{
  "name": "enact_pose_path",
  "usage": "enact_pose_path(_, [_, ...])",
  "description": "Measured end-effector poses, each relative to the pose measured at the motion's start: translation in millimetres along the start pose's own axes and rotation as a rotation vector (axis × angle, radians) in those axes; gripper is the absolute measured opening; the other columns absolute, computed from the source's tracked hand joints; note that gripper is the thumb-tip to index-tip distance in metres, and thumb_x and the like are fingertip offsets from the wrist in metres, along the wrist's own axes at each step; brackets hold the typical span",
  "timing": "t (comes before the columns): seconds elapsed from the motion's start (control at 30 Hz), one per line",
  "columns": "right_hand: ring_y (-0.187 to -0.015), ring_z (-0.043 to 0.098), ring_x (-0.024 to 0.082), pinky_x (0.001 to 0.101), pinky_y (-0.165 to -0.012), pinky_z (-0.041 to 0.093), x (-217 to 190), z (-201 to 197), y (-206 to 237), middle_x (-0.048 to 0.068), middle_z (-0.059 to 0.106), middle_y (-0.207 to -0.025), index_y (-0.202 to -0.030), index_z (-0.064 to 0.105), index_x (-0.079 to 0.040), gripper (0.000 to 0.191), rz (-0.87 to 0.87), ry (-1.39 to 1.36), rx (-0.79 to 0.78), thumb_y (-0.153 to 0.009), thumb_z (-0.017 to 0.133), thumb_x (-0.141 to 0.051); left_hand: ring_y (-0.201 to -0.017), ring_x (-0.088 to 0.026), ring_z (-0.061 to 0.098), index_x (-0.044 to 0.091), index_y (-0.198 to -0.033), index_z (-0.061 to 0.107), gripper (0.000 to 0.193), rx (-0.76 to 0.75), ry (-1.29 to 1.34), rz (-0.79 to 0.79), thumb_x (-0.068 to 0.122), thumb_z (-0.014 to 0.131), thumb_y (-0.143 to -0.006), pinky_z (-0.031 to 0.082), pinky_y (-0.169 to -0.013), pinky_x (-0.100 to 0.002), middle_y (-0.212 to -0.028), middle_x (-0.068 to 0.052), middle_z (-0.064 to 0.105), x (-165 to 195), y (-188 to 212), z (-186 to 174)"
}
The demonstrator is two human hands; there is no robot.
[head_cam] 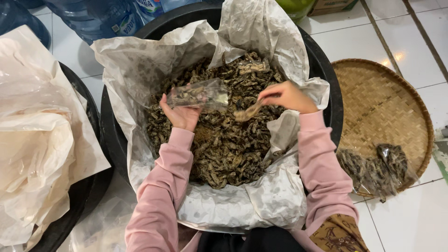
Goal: The person sits before a large paper-lined basin filled with dried seahorses and fills small clear plastic bags by hand, one at a time. They press the items into each bag, seal it, and place the filled bag on a woven bamboo tray beside the basin, repeating the cycle.
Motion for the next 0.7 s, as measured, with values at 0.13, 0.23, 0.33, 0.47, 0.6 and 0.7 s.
enact_pose_path(0.13, [-0.074, 0.053, 0.003, 0.0179, -0.062, 0.042, 2, -16, 6, 0.000, 0.074, -0.098, -0.112, 0.079, -0.006, 0.023, 0.112, -0.120, 0.253, -0.091, 0.081, -0.016, -0.132, -0.037, 0.054, 0.028, -0.143, 0.045, 0.069, 0.013, 0.003, 0.038, 0.066, 0.051, -0.086, 0.053, -0.097, -0.063, -0.148, -0.012, 0.054, 7, -5, -7])
enact_pose_path(0.23, [-0.064, 0.042, 0.004, 0.0194, -0.054, 0.033, 3, -11, 0, 0.001, 0.073, -0.090, -0.113, 0.081, -0.006, 0.024, 0.156, -0.014, 0.373, -0.091, 0.082, -0.014, -0.132, -0.036, 0.054, 0.027, -0.143, 0.045, 0.069, 0.002, 0.007, 0.034, 0.066, 0.052, -0.086, 0.053, -0.097, -0.063, -0.147, -0.013, 0.055, 3, -9, -7])
enact_pose_path(0.33, [-0.064, 0.052, 0.005, 0.0194, -0.055, 0.039, -5, 10, -12, 0.002, 0.076, -0.090, -0.113, 0.081, -0.007, 0.023, 0.096, -0.026, 0.393, -0.091, 0.080, -0.012, -0.130, -0.035, 0.054, 0.029, -0.143, 0.045, 0.067, -0.010, -0.023, 0.033, 0.067, 0.050, -0.088, 0.053, -0.096, -0.061, -0.147, -0.015, 0.055, -3, -7, -4])
enact_pose_path(0.47, [-0.074, 0.072, 0.007, 0.0201, -0.066, 0.060, -17, 48, -27, 0.004, 0.080, -0.095, -0.111, 0.079, -0.009, 0.020, 0.050, -0.141, 0.355, -0.094, 0.075, -0.017, -0.133, -0.036, 0.055, 0.033, -0.142, 0.045, 0.064, -0.053, -0.041, -0.024, 0.066, 0.047, -0.087, 0.055, -0.096, -0.062, -0.150, -0.009, 0.053, -12, 0, 5])
enact_pose_path(0.6, [-0.080, 0.076, 0.011, 0.0216, -0.072, 0.063, -30, 85, -30, 0.008, 0.080, -0.098, -0.113, 0.076, -0.008, 0.023, 0.040, -0.229, 0.351, -0.093, 0.074, -0.017, -0.133, -0.034, 0.056, 0.033, -0.143, 0.046, 0.065, -0.100, -0.042, -0.028, 0.068, 0.047, -0.089, 0.056, -0.095, -0.057, -0.154, -0.010, 0.052, -15, 5, 15])
enact_pose_path(0.7, [-0.080, 0.077, 0.015, 0.0232, -0.071, 0.062, -36, 101, -27, 0.010, 0.080, -0.101, -0.117, 0.075, -0.007, 0.026, 0.055, -0.200, 0.402, -0.091, 0.076, -0.014, -0.133, -0.033, 0.056, 0.032, -0.146, 0.046, 0.065, -0.130, -0.049, -0.041, 0.068, 0.047, -0.091, 0.054, -0.095, -0.054, -0.157, -0.008, 0.052, -16, 10, 22])
Point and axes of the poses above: each hand's wrist, its own y-axis away from the middle knuckle, its own z-axis out of the palm, x = y × z, the point moved 6 cm from there along -y, towards the middle knuckle
